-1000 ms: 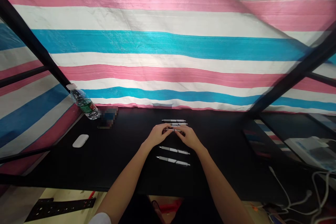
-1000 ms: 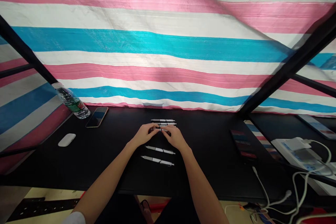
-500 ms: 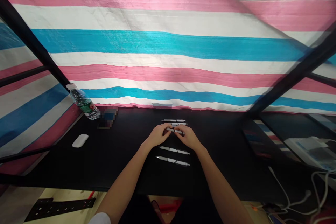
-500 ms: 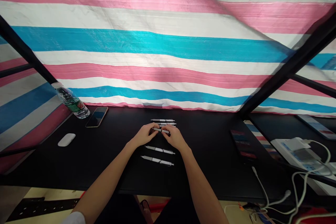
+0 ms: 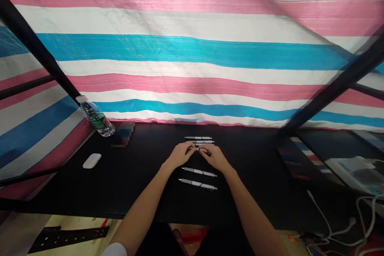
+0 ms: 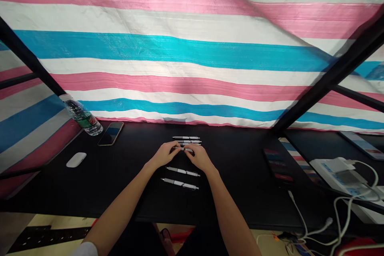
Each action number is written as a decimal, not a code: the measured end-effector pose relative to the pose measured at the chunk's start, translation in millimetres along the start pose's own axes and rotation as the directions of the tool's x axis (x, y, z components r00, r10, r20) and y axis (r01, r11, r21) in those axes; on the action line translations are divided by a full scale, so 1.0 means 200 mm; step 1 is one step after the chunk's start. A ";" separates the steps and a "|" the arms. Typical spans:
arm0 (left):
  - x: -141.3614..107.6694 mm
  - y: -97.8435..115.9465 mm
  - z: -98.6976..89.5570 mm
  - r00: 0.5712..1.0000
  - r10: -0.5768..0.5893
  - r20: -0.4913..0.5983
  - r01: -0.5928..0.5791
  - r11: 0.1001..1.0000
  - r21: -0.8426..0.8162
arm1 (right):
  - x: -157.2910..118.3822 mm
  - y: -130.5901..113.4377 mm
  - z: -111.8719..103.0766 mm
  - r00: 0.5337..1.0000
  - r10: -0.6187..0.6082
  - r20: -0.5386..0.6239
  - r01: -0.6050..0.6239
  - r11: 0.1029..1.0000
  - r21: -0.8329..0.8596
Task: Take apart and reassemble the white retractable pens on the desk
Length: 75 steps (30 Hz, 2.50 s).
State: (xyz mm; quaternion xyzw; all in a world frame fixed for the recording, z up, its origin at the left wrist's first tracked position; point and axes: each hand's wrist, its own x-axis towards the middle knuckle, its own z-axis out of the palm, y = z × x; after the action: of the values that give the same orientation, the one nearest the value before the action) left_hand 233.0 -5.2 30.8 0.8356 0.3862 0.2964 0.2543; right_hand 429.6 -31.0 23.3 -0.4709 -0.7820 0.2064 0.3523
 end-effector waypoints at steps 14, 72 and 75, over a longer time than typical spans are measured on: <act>0.00 0.00 -0.01 1.000 -0.022 0.007 0.022 0.999 0.025 | 0.00 0.00 -0.01 1.000 -0.001 0.004 0.001 0.999 -0.035; 0.00 -0.03 -0.02 0.999 0.035 -0.009 -0.035 0.999 0.030 | -0.04 0.10 -0.17 0.986 0.122 0.116 -0.126 0.992 0.028; 0.00 -0.03 -0.02 0.999 0.040 0.013 -0.041 0.998 0.045 | -0.05 0.16 -0.21 0.981 0.192 -0.020 -0.193 0.980 -0.041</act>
State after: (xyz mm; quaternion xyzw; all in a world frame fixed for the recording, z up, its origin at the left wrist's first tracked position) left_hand 227.6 -0.6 29.4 0.8507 0.3742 0.2875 0.2314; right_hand 482.7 -24.8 26.4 -0.5534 -0.7342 0.2189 0.3268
